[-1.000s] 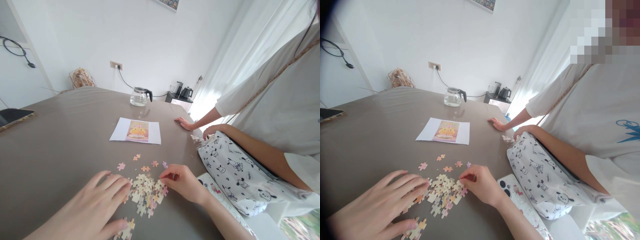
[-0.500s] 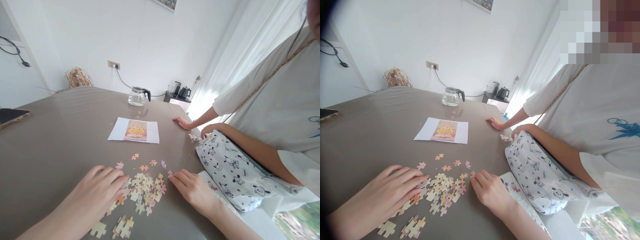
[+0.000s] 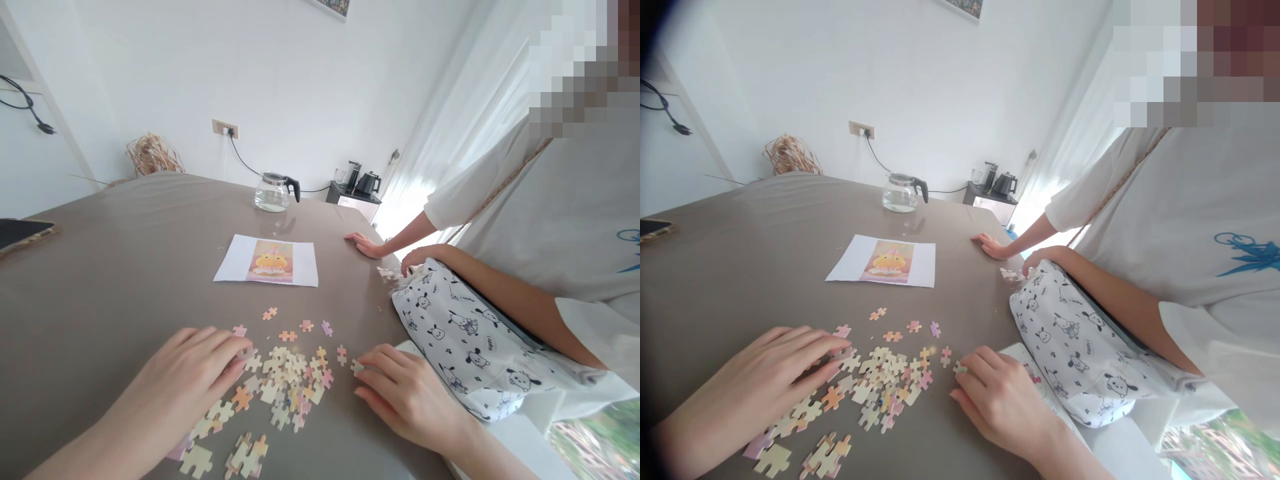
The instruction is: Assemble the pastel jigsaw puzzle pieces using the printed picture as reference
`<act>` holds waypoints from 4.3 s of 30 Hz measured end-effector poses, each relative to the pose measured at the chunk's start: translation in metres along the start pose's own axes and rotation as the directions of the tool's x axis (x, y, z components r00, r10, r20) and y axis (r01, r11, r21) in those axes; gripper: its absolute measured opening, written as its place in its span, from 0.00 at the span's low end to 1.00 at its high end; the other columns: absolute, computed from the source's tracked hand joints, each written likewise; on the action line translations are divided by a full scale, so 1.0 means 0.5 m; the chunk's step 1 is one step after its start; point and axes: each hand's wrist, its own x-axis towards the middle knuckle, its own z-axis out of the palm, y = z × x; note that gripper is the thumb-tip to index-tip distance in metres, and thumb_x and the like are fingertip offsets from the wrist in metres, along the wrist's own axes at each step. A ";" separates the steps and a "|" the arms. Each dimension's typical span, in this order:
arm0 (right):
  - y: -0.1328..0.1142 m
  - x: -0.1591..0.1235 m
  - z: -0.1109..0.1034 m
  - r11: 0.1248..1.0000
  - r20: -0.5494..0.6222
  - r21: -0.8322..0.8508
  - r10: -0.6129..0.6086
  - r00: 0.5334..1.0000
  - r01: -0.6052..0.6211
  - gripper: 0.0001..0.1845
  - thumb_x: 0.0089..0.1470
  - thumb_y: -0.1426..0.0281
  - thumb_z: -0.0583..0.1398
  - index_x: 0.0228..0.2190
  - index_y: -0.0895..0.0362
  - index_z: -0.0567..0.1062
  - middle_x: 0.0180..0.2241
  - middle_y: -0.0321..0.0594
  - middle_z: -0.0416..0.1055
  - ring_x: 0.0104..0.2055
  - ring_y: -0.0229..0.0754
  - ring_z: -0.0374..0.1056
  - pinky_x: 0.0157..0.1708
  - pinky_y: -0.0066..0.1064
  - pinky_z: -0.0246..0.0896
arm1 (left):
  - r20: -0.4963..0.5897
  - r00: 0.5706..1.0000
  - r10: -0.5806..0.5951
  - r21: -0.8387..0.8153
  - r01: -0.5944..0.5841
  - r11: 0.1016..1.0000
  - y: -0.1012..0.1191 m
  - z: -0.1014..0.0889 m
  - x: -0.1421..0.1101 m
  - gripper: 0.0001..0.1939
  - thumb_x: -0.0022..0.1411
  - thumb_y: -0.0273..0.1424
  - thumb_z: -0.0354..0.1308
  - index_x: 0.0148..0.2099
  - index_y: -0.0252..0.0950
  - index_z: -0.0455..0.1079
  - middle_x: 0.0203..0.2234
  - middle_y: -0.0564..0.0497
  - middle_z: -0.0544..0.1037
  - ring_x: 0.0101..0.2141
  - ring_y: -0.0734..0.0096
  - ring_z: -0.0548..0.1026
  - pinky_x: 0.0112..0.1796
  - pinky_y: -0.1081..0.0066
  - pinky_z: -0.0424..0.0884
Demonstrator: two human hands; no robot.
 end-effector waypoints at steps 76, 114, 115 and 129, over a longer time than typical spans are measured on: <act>-0.064 0.221 0.067 0.863 0.431 0.244 0.313 0.846 -0.443 0.04 0.56 0.73 0.65 0.34 0.52 0.80 0.35 0.37 0.74 0.42 0.43 0.69 0.35 0.29 0.56 | -0.015 1.000 0.016 -0.050 -0.017 0.999 0.066 -0.011 0.014 0.16 0.68 0.24 0.42 0.39 0.40 0.72 0.35 0.52 0.74 0.37 0.62 0.71 0.38 0.63 0.57; -0.029 0.202 0.057 0.964 0.372 0.021 0.238 0.897 -0.264 0.11 0.61 0.76 0.59 0.38 0.50 0.79 0.37 0.37 0.72 0.40 0.41 0.68 0.26 0.29 0.47 | 0.099 0.983 -0.157 -0.196 0.174 0.965 0.048 0.016 0.021 0.12 0.73 0.33 0.43 0.40 0.42 0.68 0.41 0.54 0.72 0.38 0.65 0.70 0.39 0.63 0.58; -0.028 0.205 0.047 0.964 0.386 0.038 0.227 0.894 -0.262 0.11 0.62 0.75 0.59 0.41 0.49 0.79 0.38 0.36 0.72 0.40 0.41 0.68 0.27 0.29 0.49 | 0.094 0.986 -0.135 -0.205 0.152 0.967 0.051 0.012 0.020 0.12 0.73 0.33 0.44 0.40 0.43 0.69 0.41 0.55 0.72 0.39 0.65 0.70 0.40 0.63 0.58; -0.034 0.194 0.019 0.947 0.537 0.229 0.068 0.841 -0.223 0.06 0.59 0.73 0.64 0.37 0.53 0.81 0.38 0.36 0.75 0.42 0.40 0.71 0.33 0.27 0.55 | -0.004 0.998 0.062 -0.242 -0.061 0.968 0.067 0.017 0.009 0.10 0.65 0.26 0.52 0.37 0.46 0.72 0.30 0.58 0.73 0.34 0.66 0.67 0.39 0.62 0.52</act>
